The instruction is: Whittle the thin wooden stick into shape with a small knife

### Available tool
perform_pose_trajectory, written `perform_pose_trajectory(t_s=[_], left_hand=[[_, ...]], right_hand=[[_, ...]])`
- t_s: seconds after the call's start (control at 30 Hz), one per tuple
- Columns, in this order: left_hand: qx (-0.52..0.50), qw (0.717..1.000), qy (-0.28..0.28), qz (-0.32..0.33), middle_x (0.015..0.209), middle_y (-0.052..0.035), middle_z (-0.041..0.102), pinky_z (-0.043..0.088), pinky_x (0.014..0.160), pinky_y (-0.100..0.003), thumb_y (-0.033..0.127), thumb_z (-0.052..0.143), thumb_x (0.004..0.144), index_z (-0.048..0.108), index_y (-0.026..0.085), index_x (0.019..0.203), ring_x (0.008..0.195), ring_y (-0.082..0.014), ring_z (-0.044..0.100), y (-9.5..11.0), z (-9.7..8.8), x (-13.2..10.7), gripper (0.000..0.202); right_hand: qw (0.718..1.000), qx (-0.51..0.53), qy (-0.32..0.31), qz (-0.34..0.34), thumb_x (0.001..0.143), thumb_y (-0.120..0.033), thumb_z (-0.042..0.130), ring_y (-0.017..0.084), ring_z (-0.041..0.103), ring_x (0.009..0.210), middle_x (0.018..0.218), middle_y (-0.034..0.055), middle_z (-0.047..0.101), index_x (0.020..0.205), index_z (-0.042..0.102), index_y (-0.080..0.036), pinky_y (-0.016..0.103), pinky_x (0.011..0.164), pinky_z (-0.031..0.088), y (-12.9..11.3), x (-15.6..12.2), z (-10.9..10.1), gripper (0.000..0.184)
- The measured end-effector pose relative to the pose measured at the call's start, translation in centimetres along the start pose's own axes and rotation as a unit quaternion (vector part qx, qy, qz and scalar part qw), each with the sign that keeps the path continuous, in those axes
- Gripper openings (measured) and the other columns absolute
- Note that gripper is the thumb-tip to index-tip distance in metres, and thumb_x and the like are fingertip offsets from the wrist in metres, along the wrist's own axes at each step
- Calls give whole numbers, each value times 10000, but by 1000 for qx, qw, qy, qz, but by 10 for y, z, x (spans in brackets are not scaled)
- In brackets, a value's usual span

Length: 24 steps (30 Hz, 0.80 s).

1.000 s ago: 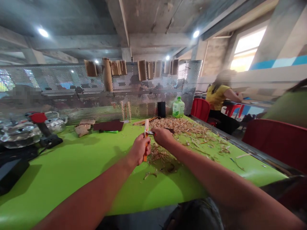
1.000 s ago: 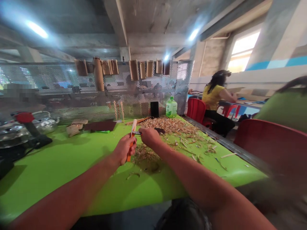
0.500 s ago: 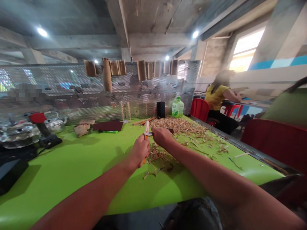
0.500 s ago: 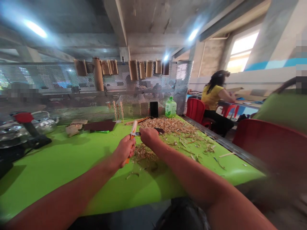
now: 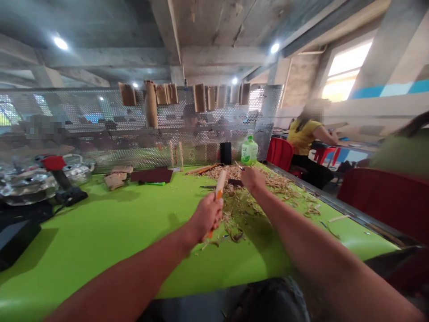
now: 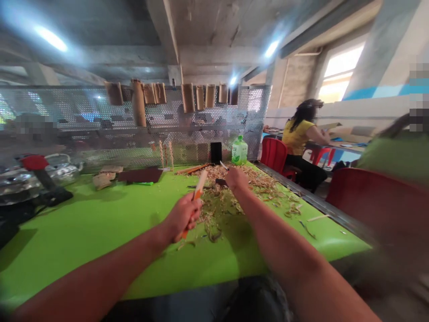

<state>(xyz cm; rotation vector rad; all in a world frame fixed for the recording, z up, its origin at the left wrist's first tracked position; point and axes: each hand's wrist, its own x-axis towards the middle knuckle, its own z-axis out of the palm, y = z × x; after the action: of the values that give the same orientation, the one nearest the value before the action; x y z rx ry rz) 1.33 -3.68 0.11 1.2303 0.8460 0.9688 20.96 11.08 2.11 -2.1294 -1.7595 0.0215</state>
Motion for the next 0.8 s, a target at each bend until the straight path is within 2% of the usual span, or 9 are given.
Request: perform_pose_trajectory(t_s=[0.1, 0.23, 0.33, 0.5, 0.6, 0.8], left_hand=[[-35, 998, 53, 3, 552, 100, 364, 198, 340, -162, 290, 543, 844, 490, 196, 1081, 358, -47, 261, 2, -16, 13, 261], [-89, 993, 68, 28, 624, 80, 413, 217, 337, -157, 257, 583, 799, 488, 203, 1007, 371, -37, 296, 4, -22, 19, 234], [-99, 990, 86, 43, 631, 78, 414, 224, 333, -154, 240, 587, 785, 478, 204, 930, 378, -35, 294, 7, -23, 20, 185], [-69, 991, 106, 50, 604, 79, 403, 229, 333, -154, 237, 561, 805, 426, 208, 807, 377, -34, 294, 9, -27, 23, 138], [-38, 992, 112, 46, 568, 89, 370, 236, 333, -158, 249, 523, 835, 420, 210, 794, 365, -39, 286, 8, -27, 23, 118], [26, 987, 145, 60, 585, 88, 365, 225, 338, -167, 226, 499, 850, 429, 219, 828, 374, -47, 300, 5, -21, 22, 74]], right_hand=[[999, 21, 34, -32, 877, -200, 460, 248, 668, 980, 1056, 133, 725, 1163, 700, -207, 272, 745, 444, -18, -9, 8, 374], [992, 25, 65, -104, 902, -235, 426, 222, 667, 955, 1062, 99, 733, 1210, 682, -240, 262, 753, 438, -38, -28, 18, 400], [988, 26, 61, -143, 895, -255, 435, 216, 665, 931, 1053, 70, 739, 1243, 663, -271, 260, 742, 430, -43, -40, 19, 416], [972, 6, 38, -230, 896, -258, 429, 199, 663, 866, 960, 61, 747, 1084, 712, -266, 252, 712, 406, -55, -58, 18, 340], [969, -14, 35, -245, 918, -275, 415, 188, 661, 821, 907, 72, 742, 1018, 714, -244, 248, 694, 398, -61, -65, 18, 317], [968, -62, 35, -242, 943, -252, 388, 190, 663, 827, 915, 84, 735, 1011, 686, -231, 257, 700, 403, -61, -67, 17, 306]])
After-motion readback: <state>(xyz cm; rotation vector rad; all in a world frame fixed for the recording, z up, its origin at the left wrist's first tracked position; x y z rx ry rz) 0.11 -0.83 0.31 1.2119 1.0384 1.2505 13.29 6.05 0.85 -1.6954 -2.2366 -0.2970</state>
